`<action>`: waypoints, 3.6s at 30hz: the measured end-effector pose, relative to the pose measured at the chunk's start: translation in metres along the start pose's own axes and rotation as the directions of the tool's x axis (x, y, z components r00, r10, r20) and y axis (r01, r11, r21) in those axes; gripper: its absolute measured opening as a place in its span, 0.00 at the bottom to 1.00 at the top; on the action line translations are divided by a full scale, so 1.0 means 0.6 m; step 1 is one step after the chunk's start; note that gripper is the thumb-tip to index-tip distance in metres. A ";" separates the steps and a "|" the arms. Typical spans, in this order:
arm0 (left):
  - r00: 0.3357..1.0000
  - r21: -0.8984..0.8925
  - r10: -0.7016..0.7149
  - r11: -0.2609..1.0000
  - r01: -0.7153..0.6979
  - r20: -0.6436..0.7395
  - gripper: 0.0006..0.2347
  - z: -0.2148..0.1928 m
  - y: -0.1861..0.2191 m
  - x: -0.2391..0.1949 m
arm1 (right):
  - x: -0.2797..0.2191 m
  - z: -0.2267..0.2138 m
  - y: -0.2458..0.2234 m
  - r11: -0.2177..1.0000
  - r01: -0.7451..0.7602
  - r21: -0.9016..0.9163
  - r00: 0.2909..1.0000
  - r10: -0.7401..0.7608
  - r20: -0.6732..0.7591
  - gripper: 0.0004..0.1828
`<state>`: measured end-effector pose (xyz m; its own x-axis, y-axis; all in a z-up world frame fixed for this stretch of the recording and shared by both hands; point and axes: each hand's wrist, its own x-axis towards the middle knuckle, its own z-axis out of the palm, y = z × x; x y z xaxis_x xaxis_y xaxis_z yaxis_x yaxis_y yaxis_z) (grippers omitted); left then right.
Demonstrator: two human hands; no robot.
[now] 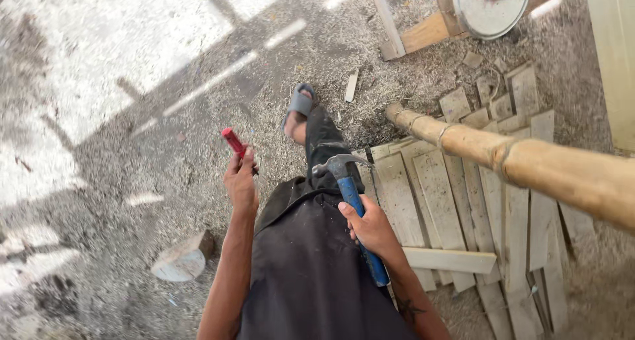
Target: The person uses a hammer and a red-handled punch to drive fasteners into a wooden frame. They repeatedly position the punch and strike it to secure the frame components together.
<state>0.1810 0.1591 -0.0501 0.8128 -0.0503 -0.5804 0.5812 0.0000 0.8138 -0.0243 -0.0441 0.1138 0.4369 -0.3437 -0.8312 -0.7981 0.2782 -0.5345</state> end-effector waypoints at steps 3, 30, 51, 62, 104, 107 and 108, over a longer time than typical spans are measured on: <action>0.999 0.193 0.018 0.981 -0.011 -0.038 0.15 -0.002 0.051 0.061 | 0.053 0.016 -0.076 0.992 -0.039 0.123 0.999 0.040 -0.009 0.21; 0.696 0.368 0.484 0.608 -0.704 0.530 0.07 0.666 1.065 0.554 | 0.287 -0.109 -0.734 0.700 0.250 0.669 0.916 0.052 -0.397 0.18; -0.073 0.326 -0.522 0.630 -0.704 0.850 0.03 1.529 0.925 0.484 | 0.324 -0.687 -0.969 0.863 -0.306 0.402 0.897 0.403 -0.183 0.23; -0.075 0.059 -0.697 0.166 -0.984 0.713 0.14 1.594 0.877 0.530 | 0.368 -0.825 -0.913 0.808 -0.235 0.540 0.878 0.415 -0.238 0.18; 0.226 0.465 -0.552 0.342 -0.816 0.803 0.09 1.483 0.895 0.331 | 0.361 -0.710 -0.902 0.850 0.183 0.494 0.820 0.145 -0.554 0.16; 0.094 0.280 -0.434 0.388 -0.878 0.896 0.12 1.441 0.959 0.312 | 0.361 -0.653 -0.919 0.858 0.246 0.451 0.748 0.128 -0.651 0.23; 0.024 0.179 -0.323 0.460 -0.870 0.946 0.11 1.420 0.988 0.310 | 0.348 -0.634 -0.922 0.870 0.261 0.418 0.725 0.109 -0.680 0.25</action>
<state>0.6420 -0.7010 0.3491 -0.2072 -0.9460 -0.2492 -0.4471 -0.1350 0.8842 0.3506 -0.6108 0.2940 -0.0524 -0.8284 -0.5577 -0.4070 0.5277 -0.7456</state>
